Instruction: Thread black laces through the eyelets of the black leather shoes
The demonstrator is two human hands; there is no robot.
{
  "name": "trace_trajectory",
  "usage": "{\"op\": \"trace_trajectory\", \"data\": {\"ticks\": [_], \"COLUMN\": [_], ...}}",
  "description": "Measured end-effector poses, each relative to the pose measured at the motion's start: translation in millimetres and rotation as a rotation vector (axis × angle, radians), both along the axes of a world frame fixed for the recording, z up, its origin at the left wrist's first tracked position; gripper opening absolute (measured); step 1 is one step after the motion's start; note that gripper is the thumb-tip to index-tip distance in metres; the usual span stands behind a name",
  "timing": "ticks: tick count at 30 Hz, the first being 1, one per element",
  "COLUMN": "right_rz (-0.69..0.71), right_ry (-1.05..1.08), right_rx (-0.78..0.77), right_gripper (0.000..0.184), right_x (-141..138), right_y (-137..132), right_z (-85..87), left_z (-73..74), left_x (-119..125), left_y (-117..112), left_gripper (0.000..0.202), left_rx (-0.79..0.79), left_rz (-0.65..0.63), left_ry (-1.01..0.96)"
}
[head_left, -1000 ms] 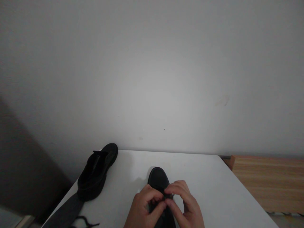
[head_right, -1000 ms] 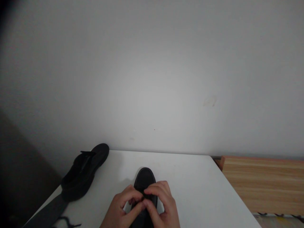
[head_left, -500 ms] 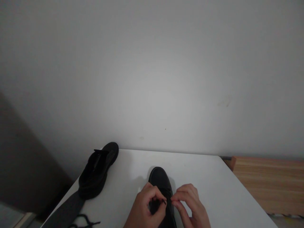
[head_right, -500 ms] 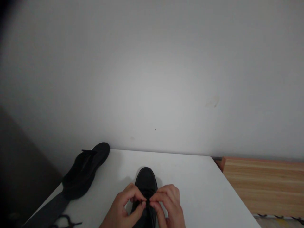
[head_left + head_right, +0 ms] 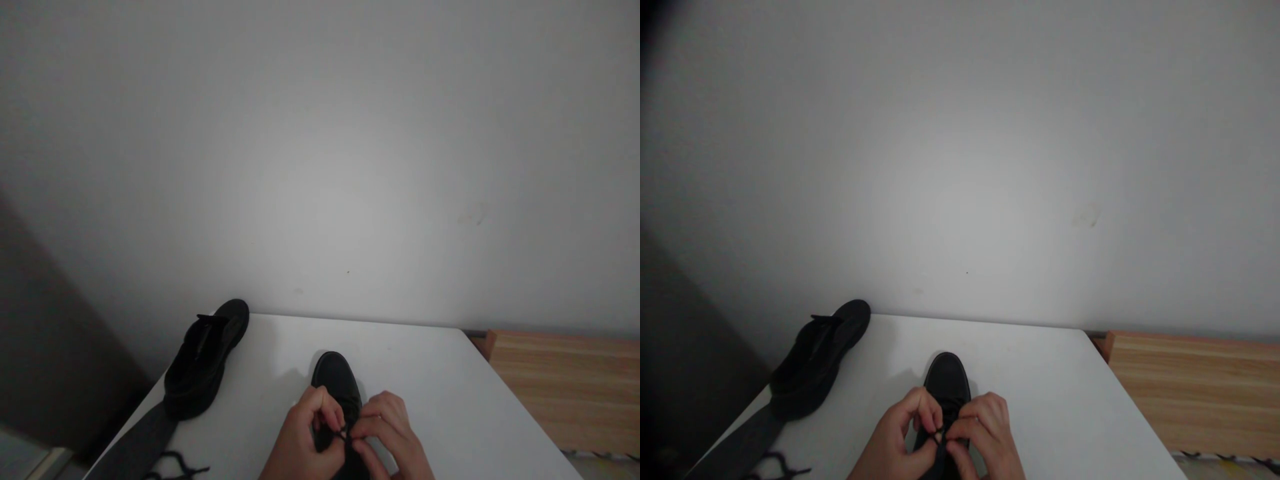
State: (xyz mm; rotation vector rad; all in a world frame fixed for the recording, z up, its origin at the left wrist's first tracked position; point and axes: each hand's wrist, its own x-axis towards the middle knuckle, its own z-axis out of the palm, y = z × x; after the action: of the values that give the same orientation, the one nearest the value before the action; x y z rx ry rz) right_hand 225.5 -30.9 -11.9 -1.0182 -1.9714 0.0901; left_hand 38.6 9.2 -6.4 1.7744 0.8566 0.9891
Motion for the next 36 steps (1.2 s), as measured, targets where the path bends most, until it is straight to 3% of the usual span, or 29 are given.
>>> {"op": "trace_trajectory", "data": {"ticks": [4, 6, 10, 15, 20, 26, 32, 36], "right_rz": [-0.017, -0.020, -0.039, -0.057, -0.085, -0.041, -0.013, -0.029], "right_ry": [0.156, 0.208, 0.268, 0.351, 0.435, 0.392, 0.374, 0.329], "right_rx": [-0.156, -0.199, -0.239, -0.223, -0.252, -0.319, -0.319, -0.280], "right_gripper": [0.037, 0.042, 0.035, 0.020, 0.018, 0.019, 0.016, 0.016], "right_x": [-4.0, -7.4, -14.2, -18.7, -19.9, -20.1, -15.8, -16.9], "right_y": [-2.9, -4.4, -5.4, -3.3, -1.1, 3.3, 3.5, 3.0], "right_z": [-15.0, -22.3, -27.0, -23.3, -20.9, -4.7, 1.5, 0.4], "left_z": [-3.2, -4.4, -2.1, 0.6, -1.8, -7.6, -24.1, -25.4], "left_x": [-0.2, 1.3, 7.9, 14.3, 12.0, 5.5, -1.2, -5.4], "left_y": [-2.4, -2.8, -1.7, -1.5, -4.1, -2.3, -3.2, -5.2], "left_gripper": [0.030, 0.032, 0.028, 0.027, 0.029, 0.032, 0.034, 0.026], "left_rx": [0.193, 0.351, 0.635, 0.752, 0.829, 0.909, 0.807, 0.722], "left_rz": [0.012, 0.038, 0.134, 0.168, 0.181, 0.179, 0.147, 0.181], "left_ry": [0.083, 0.094, 0.107, 0.224, 0.238, 0.211, 0.215, 0.166]}}
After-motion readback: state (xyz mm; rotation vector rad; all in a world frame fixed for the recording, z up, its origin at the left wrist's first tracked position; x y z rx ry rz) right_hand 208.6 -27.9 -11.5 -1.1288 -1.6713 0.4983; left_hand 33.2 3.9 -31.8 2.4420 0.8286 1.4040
